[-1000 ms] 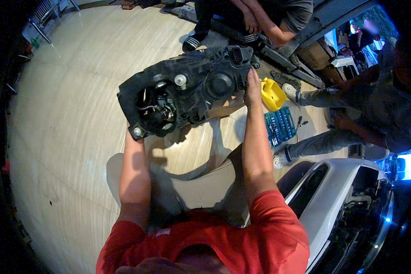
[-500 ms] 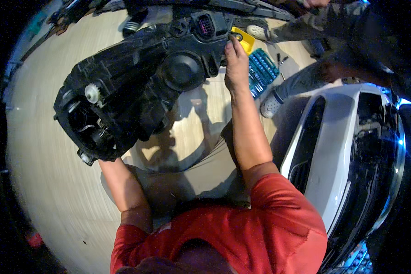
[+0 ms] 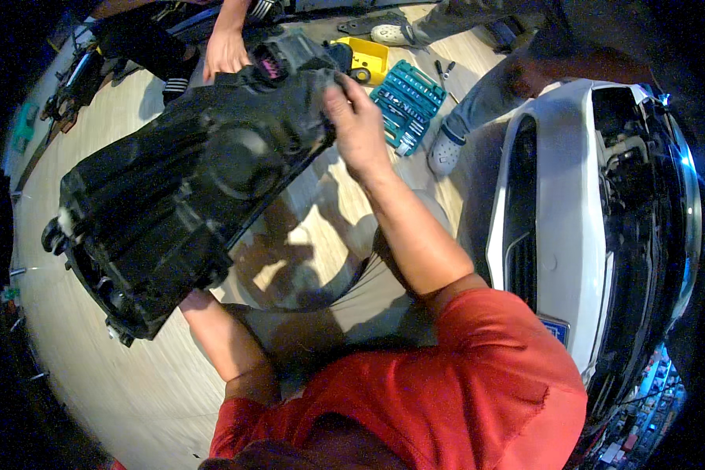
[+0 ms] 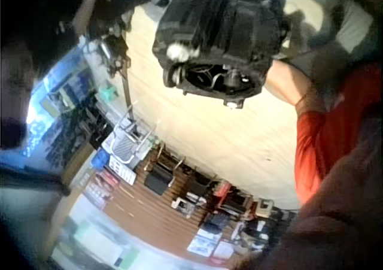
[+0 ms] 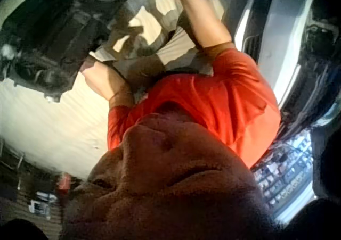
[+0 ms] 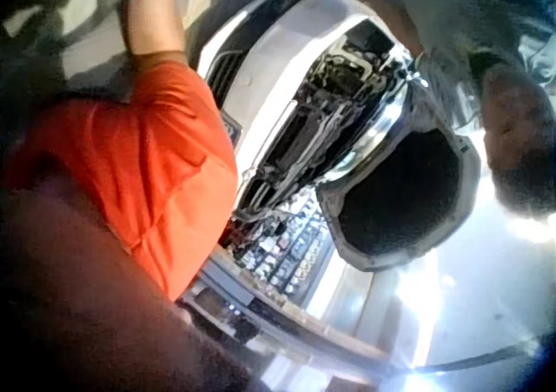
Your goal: The person manipulates the internal components of a car headlight assembly, removing and handling bulbs and wiring connectors while another person provides light with a flashlight.
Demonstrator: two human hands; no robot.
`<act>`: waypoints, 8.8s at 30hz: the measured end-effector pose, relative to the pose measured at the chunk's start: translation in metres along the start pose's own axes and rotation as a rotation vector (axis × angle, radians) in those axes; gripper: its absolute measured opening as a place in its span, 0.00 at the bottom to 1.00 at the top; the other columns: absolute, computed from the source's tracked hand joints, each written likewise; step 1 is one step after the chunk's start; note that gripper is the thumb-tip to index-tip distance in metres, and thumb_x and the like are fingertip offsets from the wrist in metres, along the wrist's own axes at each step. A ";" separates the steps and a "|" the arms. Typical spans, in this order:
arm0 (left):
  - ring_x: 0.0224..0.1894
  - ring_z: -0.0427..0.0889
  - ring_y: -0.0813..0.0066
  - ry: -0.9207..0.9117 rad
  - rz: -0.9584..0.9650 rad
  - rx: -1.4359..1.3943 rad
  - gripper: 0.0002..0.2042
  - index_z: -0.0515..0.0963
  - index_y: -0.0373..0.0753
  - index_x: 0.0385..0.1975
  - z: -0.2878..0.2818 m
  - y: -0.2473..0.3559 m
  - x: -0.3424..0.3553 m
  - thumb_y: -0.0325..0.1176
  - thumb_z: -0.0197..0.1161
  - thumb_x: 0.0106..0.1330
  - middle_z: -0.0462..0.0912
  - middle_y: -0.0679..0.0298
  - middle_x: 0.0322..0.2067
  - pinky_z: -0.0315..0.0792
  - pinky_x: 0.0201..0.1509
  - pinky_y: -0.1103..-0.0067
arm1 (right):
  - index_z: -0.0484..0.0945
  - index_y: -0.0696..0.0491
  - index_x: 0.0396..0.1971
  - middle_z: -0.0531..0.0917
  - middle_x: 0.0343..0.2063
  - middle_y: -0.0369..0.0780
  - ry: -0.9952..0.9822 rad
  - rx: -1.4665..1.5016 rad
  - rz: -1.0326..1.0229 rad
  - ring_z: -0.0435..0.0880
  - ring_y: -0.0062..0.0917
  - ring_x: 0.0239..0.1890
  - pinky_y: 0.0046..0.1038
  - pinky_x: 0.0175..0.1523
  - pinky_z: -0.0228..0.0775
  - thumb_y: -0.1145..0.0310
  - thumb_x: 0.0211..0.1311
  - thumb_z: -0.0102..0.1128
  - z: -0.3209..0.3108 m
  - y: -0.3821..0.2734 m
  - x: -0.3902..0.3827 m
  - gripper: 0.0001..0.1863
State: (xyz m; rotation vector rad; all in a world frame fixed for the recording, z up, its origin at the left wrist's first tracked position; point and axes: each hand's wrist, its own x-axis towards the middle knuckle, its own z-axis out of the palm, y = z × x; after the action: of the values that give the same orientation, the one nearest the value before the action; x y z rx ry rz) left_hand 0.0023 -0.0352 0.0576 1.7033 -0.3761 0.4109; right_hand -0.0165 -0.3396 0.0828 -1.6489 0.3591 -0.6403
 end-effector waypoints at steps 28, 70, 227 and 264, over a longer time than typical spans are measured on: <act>0.41 0.80 0.73 -0.075 -0.004 -0.212 0.13 0.77 0.34 0.47 0.062 0.030 0.047 0.33 0.52 0.70 0.81 0.63 0.41 0.75 0.48 0.77 | 0.70 0.54 0.59 0.80 0.48 0.39 0.101 0.297 0.421 0.79 0.27 0.48 0.29 0.54 0.71 0.37 0.69 0.37 -0.111 -0.045 -0.076 0.36; 0.38 0.81 0.73 0.395 -0.424 -0.054 0.13 0.77 0.33 0.46 -0.132 0.055 0.123 0.33 0.51 0.70 0.82 0.62 0.38 0.76 0.45 0.78 | 0.75 0.58 0.51 0.83 0.39 0.49 -0.815 0.011 0.530 0.80 0.34 0.40 0.36 0.50 0.70 0.37 0.69 0.35 0.050 0.034 0.015 0.37; 0.52 0.80 0.60 -0.426 -0.249 0.454 0.22 0.75 0.27 0.51 -0.083 0.068 0.109 0.20 0.64 0.52 0.82 0.48 0.47 0.69 0.57 0.74 | 0.77 0.57 0.30 0.78 0.36 0.43 -1.026 -0.441 -0.693 0.79 0.37 0.39 0.31 0.43 0.71 0.71 0.49 0.71 0.121 -0.122 -0.032 0.12; 0.37 0.82 0.76 -0.462 -0.119 -0.122 0.12 0.81 0.31 0.39 -0.056 0.063 0.106 0.18 0.59 0.55 0.84 0.61 0.33 0.73 0.43 0.82 | 0.80 0.47 0.41 0.78 0.36 0.41 -0.739 -0.540 -0.887 0.80 0.39 0.37 0.36 0.39 0.74 0.71 0.53 0.63 0.127 -0.126 0.014 0.13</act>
State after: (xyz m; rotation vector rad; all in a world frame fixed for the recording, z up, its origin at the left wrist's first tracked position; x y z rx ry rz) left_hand 0.0628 0.0072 0.1710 1.6821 -0.6173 -0.0983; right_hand 0.0546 -0.2224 0.1985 -2.4242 -0.8553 -0.5254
